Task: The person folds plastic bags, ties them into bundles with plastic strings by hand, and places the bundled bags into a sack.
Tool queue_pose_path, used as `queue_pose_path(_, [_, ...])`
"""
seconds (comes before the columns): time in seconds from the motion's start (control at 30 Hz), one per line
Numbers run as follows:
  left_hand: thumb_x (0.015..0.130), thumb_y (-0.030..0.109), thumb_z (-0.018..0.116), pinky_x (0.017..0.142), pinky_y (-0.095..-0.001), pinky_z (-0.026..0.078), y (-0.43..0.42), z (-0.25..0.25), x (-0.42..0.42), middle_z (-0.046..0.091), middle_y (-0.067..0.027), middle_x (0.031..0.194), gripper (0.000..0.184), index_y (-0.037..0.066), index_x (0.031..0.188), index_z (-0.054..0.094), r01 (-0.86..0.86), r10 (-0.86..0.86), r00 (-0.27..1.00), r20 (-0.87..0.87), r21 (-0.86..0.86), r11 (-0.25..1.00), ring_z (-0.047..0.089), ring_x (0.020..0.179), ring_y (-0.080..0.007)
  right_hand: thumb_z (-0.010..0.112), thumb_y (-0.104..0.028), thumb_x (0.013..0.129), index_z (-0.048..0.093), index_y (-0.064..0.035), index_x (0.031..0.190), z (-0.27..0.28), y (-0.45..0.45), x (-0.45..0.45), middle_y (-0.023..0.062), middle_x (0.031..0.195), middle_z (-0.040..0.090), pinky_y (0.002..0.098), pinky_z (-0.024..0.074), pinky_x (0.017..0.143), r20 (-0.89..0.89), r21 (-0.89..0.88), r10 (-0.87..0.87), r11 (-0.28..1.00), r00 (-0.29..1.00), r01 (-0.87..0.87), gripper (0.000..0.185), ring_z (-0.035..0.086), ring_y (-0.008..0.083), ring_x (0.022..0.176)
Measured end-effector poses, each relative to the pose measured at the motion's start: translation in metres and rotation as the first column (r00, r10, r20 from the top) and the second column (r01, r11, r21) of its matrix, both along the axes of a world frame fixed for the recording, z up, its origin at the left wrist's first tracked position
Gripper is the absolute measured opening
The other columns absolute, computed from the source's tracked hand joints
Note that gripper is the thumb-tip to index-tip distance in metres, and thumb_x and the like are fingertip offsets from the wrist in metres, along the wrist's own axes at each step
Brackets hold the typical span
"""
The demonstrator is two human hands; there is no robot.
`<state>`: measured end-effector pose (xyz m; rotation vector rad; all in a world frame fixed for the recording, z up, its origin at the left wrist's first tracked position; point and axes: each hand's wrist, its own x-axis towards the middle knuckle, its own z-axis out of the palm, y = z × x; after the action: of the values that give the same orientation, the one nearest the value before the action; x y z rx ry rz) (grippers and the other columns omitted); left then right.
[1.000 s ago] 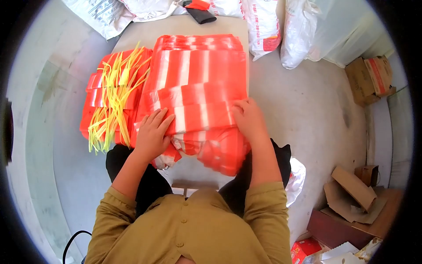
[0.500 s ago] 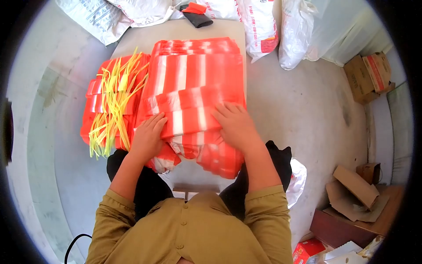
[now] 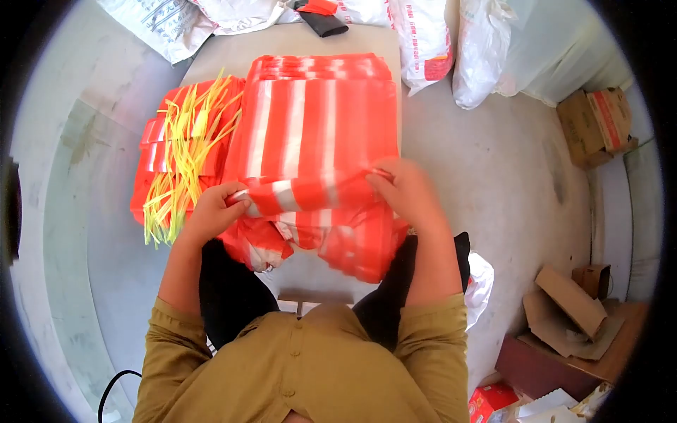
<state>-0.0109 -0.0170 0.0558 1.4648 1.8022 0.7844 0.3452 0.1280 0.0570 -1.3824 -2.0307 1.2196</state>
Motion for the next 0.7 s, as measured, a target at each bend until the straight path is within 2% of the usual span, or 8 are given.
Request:
queue_pose_path(0.07, [0.089,0.016,0.074,0.083,-0.0378,0.056,0.005,-0.014,0.0,0.074,-0.0161,0.098,0.029,0.0,0.113,0.071,-0.047,0.045,0.998,0.037,0.04,0.998,0.071,0.092,-0.0334,0.068,-0.023,0.096,0.071,-0.0016,0.107,0.001,0.006,-0.01,0.0172,0.099,0.073,0.042,0.0523,0.08,0.052,0.041,-0.064,0.997,0.997,0.062,0.024,0.069,0.0344,0.09])
queue_pose_path(0.13, [0.087,0.017,0.075,0.09,-0.0405,0.054,0.012,-0.024,0.003,0.072,-0.0162,0.109,0.034,0.001,0.117,0.071,-0.075,0.106,0.985,-0.134,0.214,0.974,0.069,0.103,-0.0339,0.069,-0.024,0.095,0.071,-0.0014,0.109,-0.003,0.012,-0.019,0.0163,0.105,0.073,0.043,0.0529,0.082,0.074,0.141,-0.133,0.983,0.988,0.121,0.027,0.069,0.0351,0.094])
queue_pose_path(0.23, [0.085,0.013,0.076,0.104,-0.0453,0.049,0.012,-0.023,0.019,0.064,-0.0168,0.129,0.044,0.004,0.127,0.067,0.038,0.149,0.883,-0.445,0.384,0.923,0.06,0.124,-0.0354,0.072,-0.024,0.091,0.071,-0.0023,0.114,-0.038,0.024,-0.025,0.016,0.117,0.071,0.0462,0.0534,0.087,0.153,0.7,-0.234,0.712,0.96,0.062,0.032,0.067,0.0358,0.105])
queue_pose_path(0.27, [0.084,0.012,0.077,0.108,-0.047,0.046,0.012,-0.023,0.029,0.061,-0.0171,0.136,0.049,0.005,0.132,0.066,0.106,0.155,0.821,-0.55,0.413,0.904,0.056,0.132,-0.036,0.074,-0.022,0.089,0.071,-0.003,0.116,-0.039,0.022,-0.024,0.0156,0.121,0.069,0.0468,0.0529,0.09,0.224,0.679,-0.17,0.734,0.96,-0.029,0.033,0.065,0.036,0.109])
queue_pose_path(0.33, [0.082,0.012,0.077,0.112,-0.0512,0.043,0.013,-0.029,0.046,0.056,-0.0156,0.144,0.057,0.007,0.137,0.062,0.291,-0.021,0.794,-0.607,0.349,0.891,0.051,0.138,-0.0359,0.076,-0.019,0.085,0.069,-0.0043,0.121,-0.024,0.007,-0.033,0.0147,0.129,0.066,0.0481,0.0519,0.096,0.361,0.617,-0.036,0.758,0.932,-0.21,0.039,0.061,0.0363,0.119])
queue_pose_path(0.43, [0.081,0.013,0.077,0.115,-0.0548,0.04,0.016,-0.038,0.067,0.052,-0.0148,0.15,0.066,0.008,0.143,0.056,0.375,-0.106,0.737,-0.668,0.273,0.886,0.048,0.142,-0.0356,0.079,-0.014,0.079,0.066,-0.0064,0.127,-0.035,-0.011,-0.053,0.0124,0.133,0.064,0.0469,0.0488,0.101,0.208,0.695,0.376,0.592,0.903,-0.407,0.05,0.058,0.0344,0.125])
queue_pose_path(0.57, [0.081,0.012,0.075,0.115,-0.0557,0.04,0.027,-0.05,0.068,0.052,-0.0151,0.152,0.07,0.008,0.147,0.052,0.345,-0.078,0.687,-0.723,0.229,0.91,0.048,0.143,-0.0351,0.075,-0.005,0.077,0.065,-0.0054,0.129,-0.036,-0.015,-0.063,0.0106,0.136,0.065,0.0469,0.0448,0.108,0.302,0.667,0.333,0.596,0.893,-0.448,0.053,0.058,0.0317,0.127])
queue_pose_path(0.7, [0.085,0.008,0.067,0.112,-0.0559,0.042,0.033,-0.045,0.067,0.059,-0.0151,0.145,0.058,0.007,0.141,0.056,0.331,-0.056,0.681,-0.73,0.238,0.913,0.053,0.138,-0.0346,0.074,-0.003,0.076,0.067,-0.0065,0.124,-0.034,-0.007,-0.062,0.0097,0.128,0.069,0.0459,0.0445,0.108,0.32,0.656,0.295,0.617,0.9,-0.436,0.049,0.062,0.0286,0.122])
